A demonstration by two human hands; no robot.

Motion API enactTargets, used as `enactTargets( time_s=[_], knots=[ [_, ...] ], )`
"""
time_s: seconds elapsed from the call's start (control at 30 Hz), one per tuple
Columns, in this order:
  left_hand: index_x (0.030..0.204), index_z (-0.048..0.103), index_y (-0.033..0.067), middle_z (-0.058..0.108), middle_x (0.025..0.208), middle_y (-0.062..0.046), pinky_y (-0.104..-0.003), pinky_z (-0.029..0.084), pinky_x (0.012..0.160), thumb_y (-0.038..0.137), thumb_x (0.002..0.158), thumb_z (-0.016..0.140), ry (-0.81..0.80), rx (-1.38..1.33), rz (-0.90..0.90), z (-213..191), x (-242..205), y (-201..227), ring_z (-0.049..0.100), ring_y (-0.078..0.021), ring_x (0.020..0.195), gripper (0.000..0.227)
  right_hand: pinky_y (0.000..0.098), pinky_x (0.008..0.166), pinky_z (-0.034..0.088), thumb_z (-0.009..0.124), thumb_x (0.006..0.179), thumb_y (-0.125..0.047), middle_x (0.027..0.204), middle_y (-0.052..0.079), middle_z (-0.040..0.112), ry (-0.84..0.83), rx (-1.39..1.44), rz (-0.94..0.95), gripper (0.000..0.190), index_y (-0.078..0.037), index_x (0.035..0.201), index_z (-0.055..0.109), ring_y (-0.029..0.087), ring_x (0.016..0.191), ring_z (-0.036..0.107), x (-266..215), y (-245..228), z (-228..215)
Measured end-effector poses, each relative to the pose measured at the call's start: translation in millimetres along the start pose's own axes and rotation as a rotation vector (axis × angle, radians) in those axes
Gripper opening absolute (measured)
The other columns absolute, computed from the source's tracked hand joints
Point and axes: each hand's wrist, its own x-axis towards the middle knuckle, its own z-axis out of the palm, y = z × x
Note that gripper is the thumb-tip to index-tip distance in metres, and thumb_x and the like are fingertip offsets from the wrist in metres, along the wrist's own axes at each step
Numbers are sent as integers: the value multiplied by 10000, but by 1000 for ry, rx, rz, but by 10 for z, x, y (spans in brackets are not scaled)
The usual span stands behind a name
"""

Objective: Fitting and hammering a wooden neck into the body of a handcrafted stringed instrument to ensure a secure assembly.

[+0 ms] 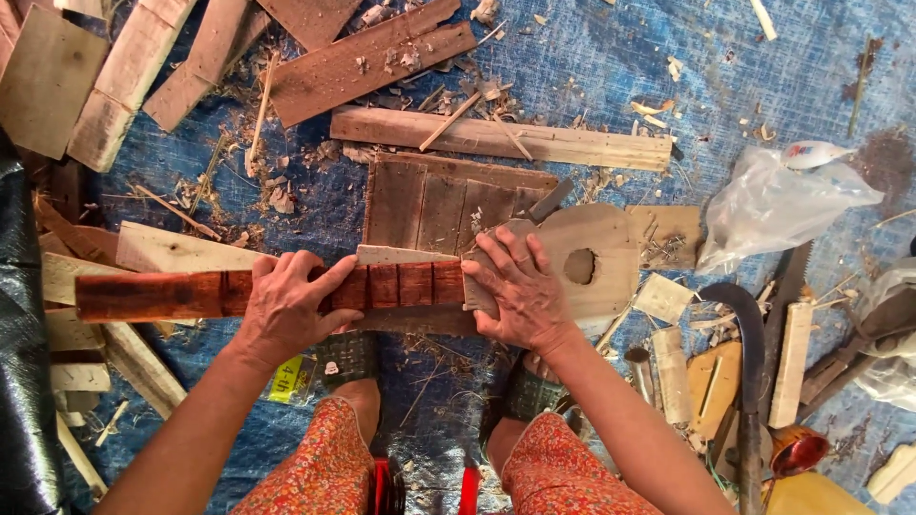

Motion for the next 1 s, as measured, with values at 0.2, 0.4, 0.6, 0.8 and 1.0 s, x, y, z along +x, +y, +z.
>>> enactTargets(
  time_s=[0.2, 0.4, 0.6, 0.8, 1.0],
  knots=[
    [1388, 636, 357, 568, 991, -31, -440, 408, 893, 667, 727, 745, 34, -47, -22, 45, -46, 44, 617, -255, 904, 738, 522, 1241, 185, 614, 616, -599, 1615, -11, 410, 30, 24, 22, 889, -434, 1479, 479, 269, 1517, 343, 0, -2, -13],
    [1352, 663, 347, 572, 996, -41, -444, 402, 909, 683, 722, 747, 94, -66, -13, 123, -40, -6, 618, -263, 921, 719, 532, 1241, 180, 635, 598, -576, 1606, -10, 418, 14, 28, 37, 890, -428, 1465, 493, 271, 1513, 345, 47, -31, -52],
    [1372, 641, 364, 573, 1001, -33, -441, 403, 894, 671, 702, 756, 86, -40, -15, 96, -22, 26, 614, -258, 923, 746, 536, 1234, 190, 634, 590, -578, 1611, -6, 403, 11, 17, 22, 892, -414, 1455, 491, 280, 1516, 332, 43, 3, -58],
    [1397, 605, 367, 562, 1032, -18, -440, 396, 900, 650, 730, 752, 77, -15, -3, 40, -55, 23, 603, -248, 920, 740, 550, 1224, 182, 604, 624, -595, 1612, 17, 400, 60, -19, 0, 852, -367, 1440, 507, 296, 1518, 321, 78, -25, -194],
    [1513, 495, 343, 489, 1428, -99, -583, 257, 1161, 819, 539, 795, -45, -17, -62, 9, -35, 28, 464, -348, 1391, 1124, 519, 1249, 150, 705, 841, -425, 1578, 183, 368, -110, 512, 349, 757, -163, 1506, 455, 345, 1508, 309, -175, 505, -830]
  ],
)
